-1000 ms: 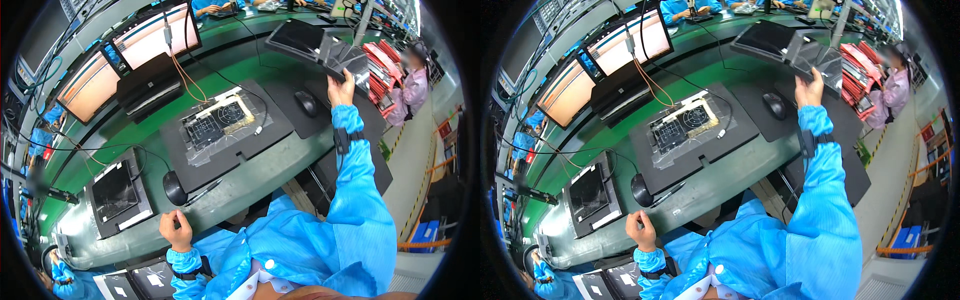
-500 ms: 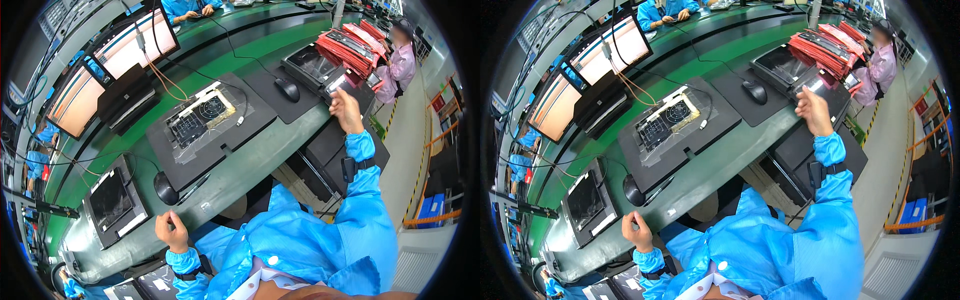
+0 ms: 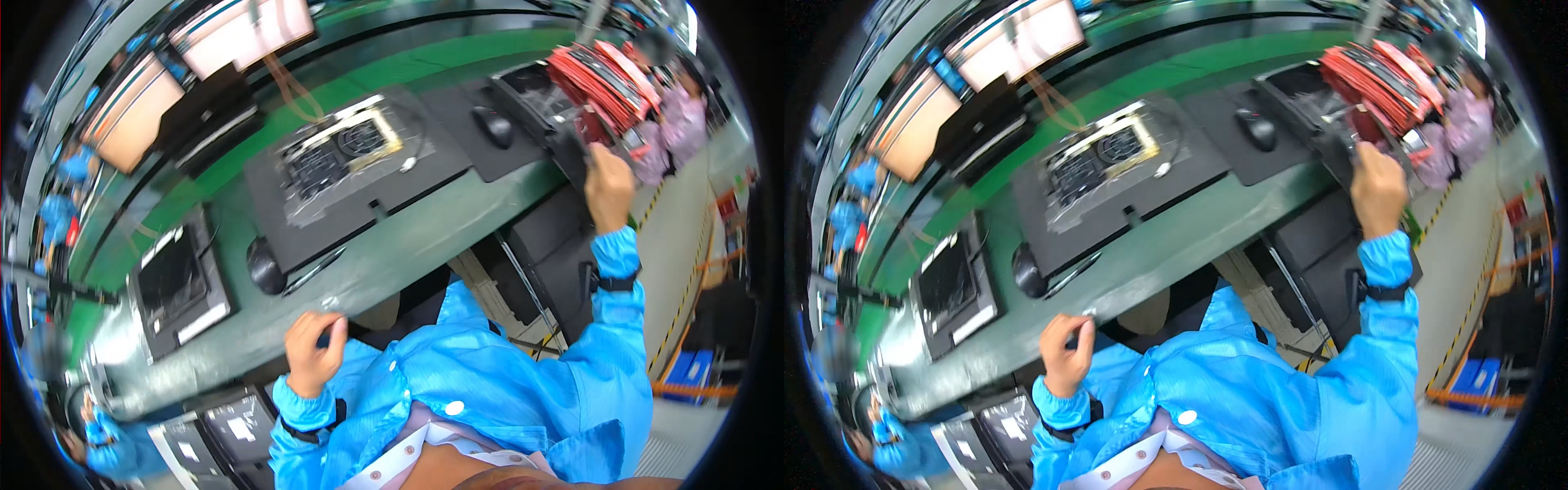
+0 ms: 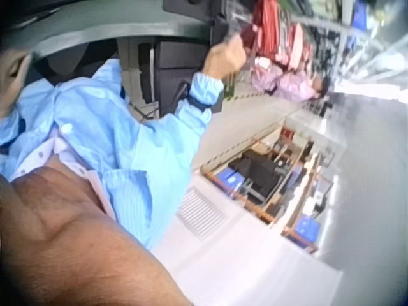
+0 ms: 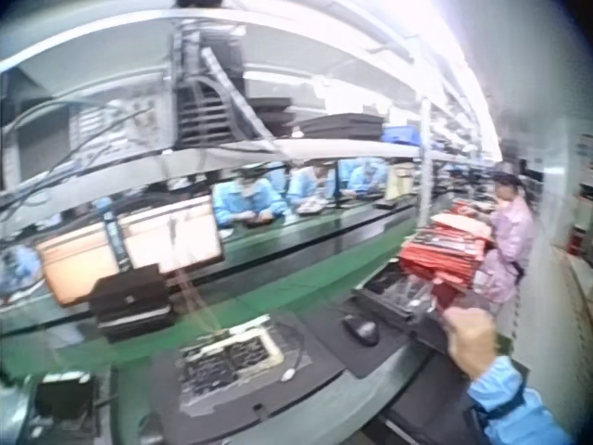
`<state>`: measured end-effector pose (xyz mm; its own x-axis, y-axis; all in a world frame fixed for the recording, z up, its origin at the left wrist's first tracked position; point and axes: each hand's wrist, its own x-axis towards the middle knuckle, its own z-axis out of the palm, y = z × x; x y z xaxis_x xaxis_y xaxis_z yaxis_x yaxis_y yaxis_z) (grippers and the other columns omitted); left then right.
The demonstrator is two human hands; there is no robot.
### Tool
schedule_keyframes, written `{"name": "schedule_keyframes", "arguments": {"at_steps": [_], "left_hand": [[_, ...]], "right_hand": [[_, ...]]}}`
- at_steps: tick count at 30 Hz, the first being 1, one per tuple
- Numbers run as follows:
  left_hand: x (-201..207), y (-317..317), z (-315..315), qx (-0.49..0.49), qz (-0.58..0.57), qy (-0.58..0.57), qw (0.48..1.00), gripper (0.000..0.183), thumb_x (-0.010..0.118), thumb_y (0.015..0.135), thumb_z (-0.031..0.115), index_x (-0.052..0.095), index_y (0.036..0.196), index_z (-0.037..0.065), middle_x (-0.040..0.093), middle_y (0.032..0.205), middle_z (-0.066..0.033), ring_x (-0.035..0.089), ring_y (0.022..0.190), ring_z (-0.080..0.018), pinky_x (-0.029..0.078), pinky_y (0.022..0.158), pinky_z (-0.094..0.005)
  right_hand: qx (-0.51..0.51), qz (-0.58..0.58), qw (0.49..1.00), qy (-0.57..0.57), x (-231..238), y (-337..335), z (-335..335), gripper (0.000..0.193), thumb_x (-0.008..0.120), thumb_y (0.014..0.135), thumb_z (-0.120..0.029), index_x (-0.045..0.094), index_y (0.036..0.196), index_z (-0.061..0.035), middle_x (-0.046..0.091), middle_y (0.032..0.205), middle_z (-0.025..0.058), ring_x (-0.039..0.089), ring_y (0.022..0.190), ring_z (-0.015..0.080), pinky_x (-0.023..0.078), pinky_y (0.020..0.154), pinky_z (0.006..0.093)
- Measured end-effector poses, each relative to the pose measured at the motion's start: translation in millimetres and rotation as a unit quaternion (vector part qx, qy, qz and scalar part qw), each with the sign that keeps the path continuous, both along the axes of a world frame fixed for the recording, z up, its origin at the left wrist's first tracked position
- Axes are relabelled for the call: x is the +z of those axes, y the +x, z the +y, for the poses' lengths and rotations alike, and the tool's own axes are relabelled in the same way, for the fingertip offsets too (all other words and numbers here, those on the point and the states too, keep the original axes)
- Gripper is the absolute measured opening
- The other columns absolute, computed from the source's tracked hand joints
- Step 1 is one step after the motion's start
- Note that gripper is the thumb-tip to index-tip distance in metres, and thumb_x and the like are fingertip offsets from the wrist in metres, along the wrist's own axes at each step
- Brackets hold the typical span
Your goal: Testing electronic tablets by plugging in cables and applying identification labels at a production station.
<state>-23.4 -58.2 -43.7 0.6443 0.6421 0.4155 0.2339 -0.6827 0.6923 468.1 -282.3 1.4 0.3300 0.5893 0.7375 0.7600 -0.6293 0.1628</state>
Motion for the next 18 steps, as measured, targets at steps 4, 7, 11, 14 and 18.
{"name": "schedule_keyframes", "arguments": {"at_steps": [4,7,11,14,18], "left_hand": [[23.3,20.1,3.3,-0.135,-0.037,-0.302,0.943,0.057,0.066,0.097,0.034,0.054,0.141,0.000,0.068,0.113,-0.0144,0.066,0.103,-0.0274,0.053,0.090,-0.0376],[32.2,45.9,-4.5,-0.231,-0.177,-0.470,0.833,0.098,0.065,0.089,0.067,0.035,0.156,0.003,0.060,0.133,-0.0183,0.059,0.123,-0.0324,0.049,0.100,-0.0435],[44.2,34.8,-19.1,-0.249,-0.399,-0.528,0.707,0.106,0.072,0.080,0.062,0.024,0.154,0.002,0.046,0.148,-0.0203,0.047,0.135,-0.0341,0.043,0.110,-0.0480],[47.3,2.9,-30.3,0.024,-0.416,-0.549,0.725,0.036,0.059,0.094,0.005,0.054,0.129,-0.002,0.066,0.120,-0.0172,0.067,0.109,-0.0288,0.055,0.095,-0.0413],[30.4,-51.1,-19.0,0.107,-0.479,-0.584,0.647,0.036,0.059,0.094,0.006,0.055,0.128,-0.002,0.067,0.120,-0.0184,0.067,0.109,-0.0334,0.054,0.098,-0.0473]], "right_hand": [[0.170,-0.070,0.974,0.131,44.6,-66.1,24.6,0.034,0.075,0.083,-0.003,0.070,0.117,-0.0007,0.073,0.110,0.0145,0.069,0.097,0.0327,0.053,0.085,0.0411],[0.414,-0.095,0.902,0.078,52.7,-117.9,58.9,0.046,0.066,0.075,0.008,0.066,0.120,-0.0004,0.071,0.113,0.0193,0.069,0.100,0.0339,0.053,0.089,0.0465],[0.598,-0.071,0.798,0.018,35.6,-193.0,121.3,0.023,0.073,0.085,-0.013,0.072,0.108,-0.0105,0.074,0.109,0.0051,0.071,0.106,0.0230,0.053,0.093,0.0367],[0.647,-0.080,0.758,0.018,24.6,-217.9,162.6,0.022,0.072,0.087,-0.017,0.072,0.108,-0.0106,0.073,0.111,0.0054,0.070,0.106,0.0226,0.054,0.091,0.0362],[0.566,0.035,0.824,0.000,-3.0,-195.5,207.8,0.035,0.072,0.084,-0.015,0.068,0.119,-0.0084,0.067,0.120,0.0122,0.065,0.110,0.0313,0.051,0.096,0.0438]]}}
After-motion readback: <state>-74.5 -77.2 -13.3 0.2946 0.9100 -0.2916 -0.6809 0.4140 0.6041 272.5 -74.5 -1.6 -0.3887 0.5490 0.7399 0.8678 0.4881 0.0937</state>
